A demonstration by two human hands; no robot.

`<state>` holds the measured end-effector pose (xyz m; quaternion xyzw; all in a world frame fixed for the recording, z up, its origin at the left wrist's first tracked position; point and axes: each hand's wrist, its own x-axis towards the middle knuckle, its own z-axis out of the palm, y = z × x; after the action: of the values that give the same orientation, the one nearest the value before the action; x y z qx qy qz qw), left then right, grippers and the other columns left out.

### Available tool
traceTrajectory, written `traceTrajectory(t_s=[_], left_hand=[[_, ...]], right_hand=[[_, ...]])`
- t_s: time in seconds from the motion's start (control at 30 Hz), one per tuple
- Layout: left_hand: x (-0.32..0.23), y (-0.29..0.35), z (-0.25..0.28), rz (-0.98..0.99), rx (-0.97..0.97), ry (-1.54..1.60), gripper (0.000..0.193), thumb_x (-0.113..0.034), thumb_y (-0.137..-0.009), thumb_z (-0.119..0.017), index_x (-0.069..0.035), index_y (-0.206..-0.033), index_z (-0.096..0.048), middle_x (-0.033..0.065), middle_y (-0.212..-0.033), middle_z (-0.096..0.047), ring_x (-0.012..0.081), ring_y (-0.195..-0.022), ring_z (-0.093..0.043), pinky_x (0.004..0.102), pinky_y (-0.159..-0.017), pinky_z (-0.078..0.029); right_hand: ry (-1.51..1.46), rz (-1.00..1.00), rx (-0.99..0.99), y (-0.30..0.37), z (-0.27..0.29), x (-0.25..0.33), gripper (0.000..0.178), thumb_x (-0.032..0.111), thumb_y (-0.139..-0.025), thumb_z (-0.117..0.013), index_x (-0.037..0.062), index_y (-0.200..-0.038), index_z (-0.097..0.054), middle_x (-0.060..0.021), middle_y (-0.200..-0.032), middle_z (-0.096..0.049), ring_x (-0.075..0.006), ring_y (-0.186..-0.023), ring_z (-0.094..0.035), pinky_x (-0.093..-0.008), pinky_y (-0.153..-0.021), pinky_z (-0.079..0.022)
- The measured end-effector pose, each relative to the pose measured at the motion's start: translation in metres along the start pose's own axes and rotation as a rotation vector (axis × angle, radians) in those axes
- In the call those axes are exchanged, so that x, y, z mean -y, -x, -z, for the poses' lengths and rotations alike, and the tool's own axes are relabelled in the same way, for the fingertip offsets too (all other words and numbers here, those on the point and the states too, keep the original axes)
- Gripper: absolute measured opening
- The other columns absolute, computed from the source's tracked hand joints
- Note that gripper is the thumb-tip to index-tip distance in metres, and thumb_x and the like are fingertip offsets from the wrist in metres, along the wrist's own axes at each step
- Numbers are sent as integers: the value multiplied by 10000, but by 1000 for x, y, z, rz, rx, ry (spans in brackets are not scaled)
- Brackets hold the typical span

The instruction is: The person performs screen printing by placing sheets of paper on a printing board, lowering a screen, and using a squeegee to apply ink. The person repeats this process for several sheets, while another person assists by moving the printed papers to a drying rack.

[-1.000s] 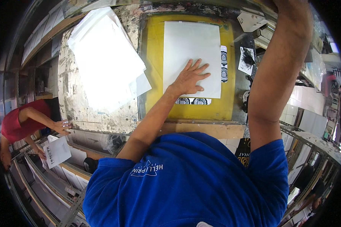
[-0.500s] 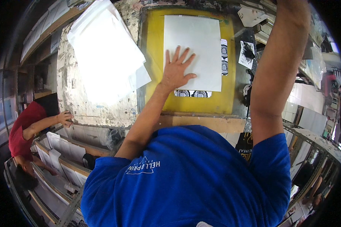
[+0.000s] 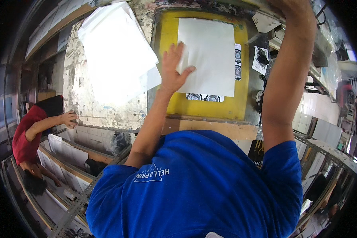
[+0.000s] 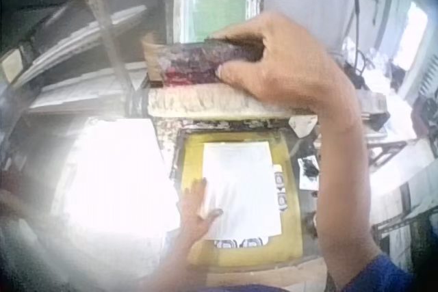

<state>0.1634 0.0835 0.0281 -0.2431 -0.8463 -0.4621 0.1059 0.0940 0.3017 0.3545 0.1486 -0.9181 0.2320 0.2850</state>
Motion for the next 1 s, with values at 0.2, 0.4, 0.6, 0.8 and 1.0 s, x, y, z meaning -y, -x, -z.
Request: traceTrajectory(t_s=[0.2, 0.4, 0.6, 0.8, 1.0], left_hand=[[-67, -20, 77, -21, -509, 1002, 1206, -202, -726, -920, 23, -1618, -139, 171, -1335, -589, 281, -1209, -598, 429, -1085, -453], [-75, 22, 69, 109, -564, 984, 1137, -60, -748, -874, 77, -1596, -129, 149, -1411, -547, 278, -1263, -571, 398, -1111, -439], [-15, 15, 2, -107, -96, -70, 604, -321, -798, -830, -33, -1292, -636, 126, -1203, -603, 359, -1084, -554, 441, -920, -436], [-1, 33, -42, -94, 307, -384, 582, -484, -863, -711, -122, -1316, -665, 100, -1380, -530, 303, -1236, -483, 471, -962, -376], [-1, 38, -52, -87, 229, -401, 562, -466, -822, -755, -107, -1249, -689, 76, -1383, -509, 299, -1229, -454, 474, -935, -353]], right_hand=[[-37, 67, 61, 100, -5, 25, 494, 160, -730, -766, 113, -1221, -738, -124, -840, -685, -248, -698, -652, -343, -683, -542], [190, 160, 12, 159, -31, 32, 546, 219, -696, -810, 268, -1235, -738, -55, -736, -532, -282, -654, -568, -392, -610, -466], [131, 146, -1, 103, -11, 22, 476, 80, -731, -762, 67, -1207, -737, -135, -864, -737, -258, -684, -674, -318, -678, -566], [-147, 185, -93, 70, -8, 27, 454, -20, -704, -742, -38, -1157, -735, -222, -1003, -763, -242, -835, -761, -310, -775, -615], [-149, 223, -63, 68, -3, 29, 435, -55, -717, -719, -56, -1152, -731, -259, -1023, -754, -240, -835, -769, -311, -781, -628]])
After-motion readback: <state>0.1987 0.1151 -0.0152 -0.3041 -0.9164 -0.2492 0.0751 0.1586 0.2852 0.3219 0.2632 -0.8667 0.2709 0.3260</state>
